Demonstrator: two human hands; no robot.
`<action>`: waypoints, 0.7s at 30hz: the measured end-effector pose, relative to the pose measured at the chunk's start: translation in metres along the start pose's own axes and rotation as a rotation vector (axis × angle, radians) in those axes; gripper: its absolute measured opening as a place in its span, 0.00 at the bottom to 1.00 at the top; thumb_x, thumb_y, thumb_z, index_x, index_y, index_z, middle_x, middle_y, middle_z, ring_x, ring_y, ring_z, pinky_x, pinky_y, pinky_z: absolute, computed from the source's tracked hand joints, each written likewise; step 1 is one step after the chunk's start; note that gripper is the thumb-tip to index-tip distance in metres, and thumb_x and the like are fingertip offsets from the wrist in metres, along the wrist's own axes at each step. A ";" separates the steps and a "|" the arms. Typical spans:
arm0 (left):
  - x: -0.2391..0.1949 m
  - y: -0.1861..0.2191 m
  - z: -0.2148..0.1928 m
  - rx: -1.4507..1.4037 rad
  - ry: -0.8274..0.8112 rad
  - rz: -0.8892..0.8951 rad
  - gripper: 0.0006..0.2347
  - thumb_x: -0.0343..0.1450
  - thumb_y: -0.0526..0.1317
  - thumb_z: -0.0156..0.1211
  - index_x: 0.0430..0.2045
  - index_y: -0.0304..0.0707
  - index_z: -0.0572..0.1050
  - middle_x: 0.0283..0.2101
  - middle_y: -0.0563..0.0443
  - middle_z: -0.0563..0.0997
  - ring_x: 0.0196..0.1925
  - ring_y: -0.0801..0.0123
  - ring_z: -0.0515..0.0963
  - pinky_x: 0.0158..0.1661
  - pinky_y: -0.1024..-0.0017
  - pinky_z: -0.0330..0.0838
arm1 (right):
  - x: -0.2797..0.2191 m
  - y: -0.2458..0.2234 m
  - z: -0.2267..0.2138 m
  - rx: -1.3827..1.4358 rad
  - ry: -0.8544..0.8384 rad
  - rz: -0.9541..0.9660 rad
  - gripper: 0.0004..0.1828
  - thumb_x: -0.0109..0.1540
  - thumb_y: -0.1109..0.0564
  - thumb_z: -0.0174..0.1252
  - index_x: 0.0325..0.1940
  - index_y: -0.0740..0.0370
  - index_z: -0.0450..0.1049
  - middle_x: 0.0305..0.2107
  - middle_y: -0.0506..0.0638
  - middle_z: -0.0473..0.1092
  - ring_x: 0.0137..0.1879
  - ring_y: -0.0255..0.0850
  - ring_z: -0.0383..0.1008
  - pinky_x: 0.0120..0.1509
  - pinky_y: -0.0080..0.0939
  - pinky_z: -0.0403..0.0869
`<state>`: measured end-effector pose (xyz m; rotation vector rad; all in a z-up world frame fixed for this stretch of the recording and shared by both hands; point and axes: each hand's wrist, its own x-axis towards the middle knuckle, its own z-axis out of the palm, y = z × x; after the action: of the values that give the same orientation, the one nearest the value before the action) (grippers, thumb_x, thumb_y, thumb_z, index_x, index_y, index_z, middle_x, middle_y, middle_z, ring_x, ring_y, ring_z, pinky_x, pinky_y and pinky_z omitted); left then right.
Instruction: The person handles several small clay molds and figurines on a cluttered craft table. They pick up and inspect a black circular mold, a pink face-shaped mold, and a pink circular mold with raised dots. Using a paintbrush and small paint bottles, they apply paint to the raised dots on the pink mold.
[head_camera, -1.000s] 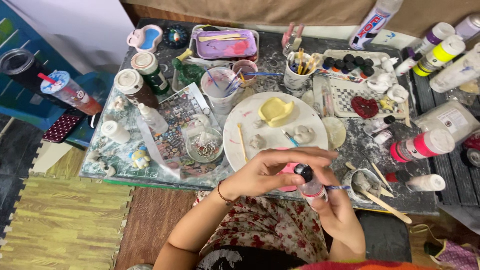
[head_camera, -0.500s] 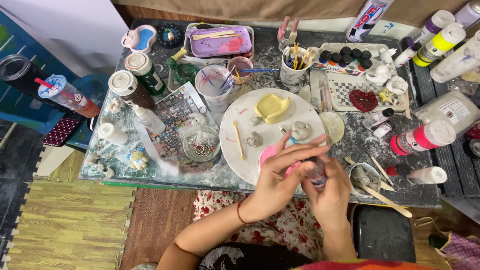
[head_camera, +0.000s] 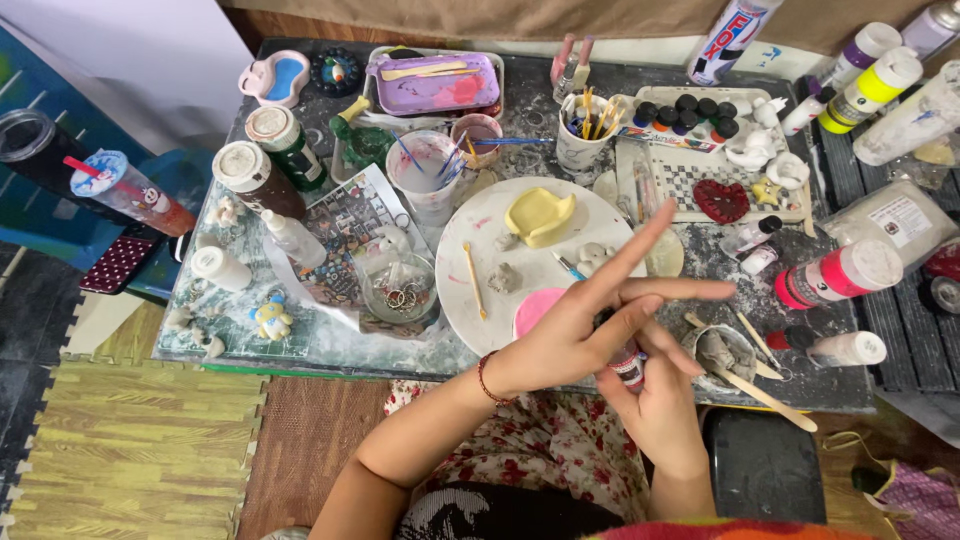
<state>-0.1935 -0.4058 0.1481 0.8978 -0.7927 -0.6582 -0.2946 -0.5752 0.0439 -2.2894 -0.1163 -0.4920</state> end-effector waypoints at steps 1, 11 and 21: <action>0.001 -0.002 0.001 0.000 0.021 0.011 0.31 0.79 0.29 0.38 0.78 0.45 0.35 0.64 0.42 0.75 0.46 0.58 0.85 0.54 0.61 0.79 | 0.001 0.001 -0.001 0.001 0.009 -0.046 0.33 0.62 0.51 0.63 0.65 0.71 0.64 0.53 0.62 0.71 0.55 0.55 0.76 0.56 0.48 0.73; 0.002 -0.002 -0.033 1.401 -0.100 0.731 0.09 0.70 0.46 0.58 0.23 0.43 0.76 0.24 0.50 0.72 0.27 0.57 0.74 0.32 0.60 0.66 | -0.017 0.028 -0.025 0.628 -0.380 0.151 0.20 0.67 0.54 0.57 0.59 0.68 0.67 0.41 0.49 0.75 0.46 0.35 0.74 0.52 0.36 0.74; -0.002 -0.006 -0.022 1.545 0.026 0.447 0.14 0.76 0.43 0.55 0.18 0.40 0.74 0.20 0.52 0.71 0.20 0.61 0.73 0.24 0.62 0.67 | 0.004 -0.013 -0.011 -0.006 0.021 -0.081 0.27 0.59 0.52 0.68 0.54 0.70 0.68 0.35 0.57 0.73 0.38 0.46 0.77 0.42 0.43 0.75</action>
<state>-0.1775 -0.3975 0.1336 1.9871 -1.4175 0.5339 -0.2972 -0.5745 0.0617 -2.2922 -0.1986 -0.5586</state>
